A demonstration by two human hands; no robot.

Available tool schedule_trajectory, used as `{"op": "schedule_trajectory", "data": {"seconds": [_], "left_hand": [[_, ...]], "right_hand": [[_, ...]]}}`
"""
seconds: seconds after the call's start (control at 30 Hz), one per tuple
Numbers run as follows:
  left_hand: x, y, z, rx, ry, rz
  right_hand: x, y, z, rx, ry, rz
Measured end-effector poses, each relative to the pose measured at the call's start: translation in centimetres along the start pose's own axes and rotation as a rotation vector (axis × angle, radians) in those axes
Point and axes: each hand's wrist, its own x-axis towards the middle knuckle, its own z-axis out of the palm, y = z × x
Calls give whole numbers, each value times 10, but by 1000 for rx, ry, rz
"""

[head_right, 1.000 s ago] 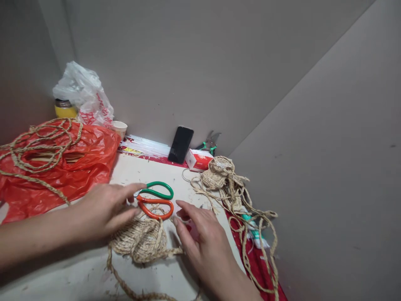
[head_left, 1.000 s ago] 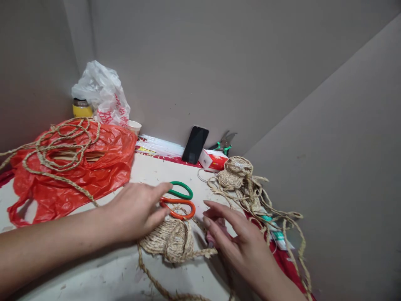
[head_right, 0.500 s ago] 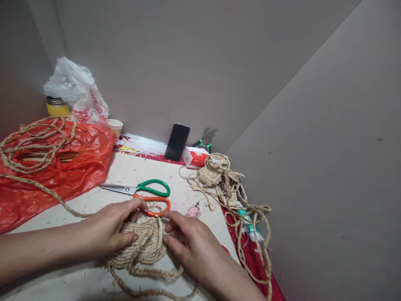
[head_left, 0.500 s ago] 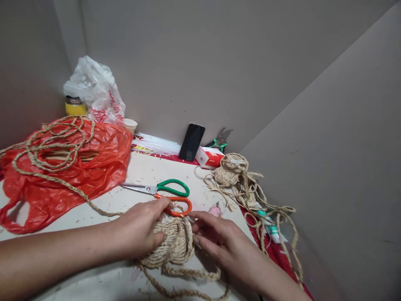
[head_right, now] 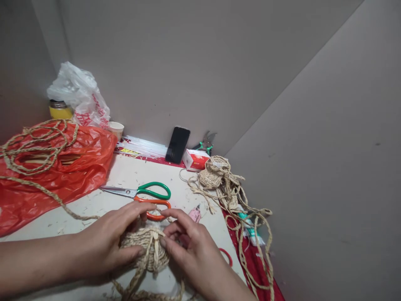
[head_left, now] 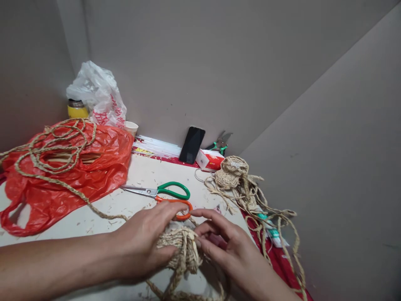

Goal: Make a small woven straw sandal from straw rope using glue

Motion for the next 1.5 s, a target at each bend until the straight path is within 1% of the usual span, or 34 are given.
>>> {"op": "schedule_trajectory", "data": {"seconds": [0.07,0.13,0.33,0.5,0.67,0.83,0.9,1.0,1.07,1.17,1.27,1.37,1.43,1.5], "left_hand": [[-3,0,3,13,27,94],[-4,0,5,17,46,136],[-1,-2,5,11,93,129],[1,-3,6,-16,122,70],[4,-5,5,-90,156,20],[7,0,-1,-182,138,-93],[9,3,-2,-272,125,-152],[11,7,0,-499,117,-220],[12,8,2,-610,126,-256],[12,7,2,-636,128,-301],[11,3,-3,-695,72,-320],[11,0,-8,-929,26,-372],[13,0,-10,-1111,37,-431],[14,1,-9,-1214,56,-477]], "right_hand": [[-1,-4,2,24,9,5],[-1,-7,4,36,11,4],[-3,-6,7,117,54,14],[-4,-2,5,219,10,76],[-3,-1,3,296,24,86],[-2,-3,4,353,12,135],[-3,-4,5,347,29,133],[-3,-4,7,324,64,104],[-3,-4,8,299,90,80],[-2,-3,7,272,125,54],[-2,-1,5,269,165,14],[-2,3,3,252,183,-27],[-3,5,4,221,176,-53],[-4,7,6,201,156,-71]]}}
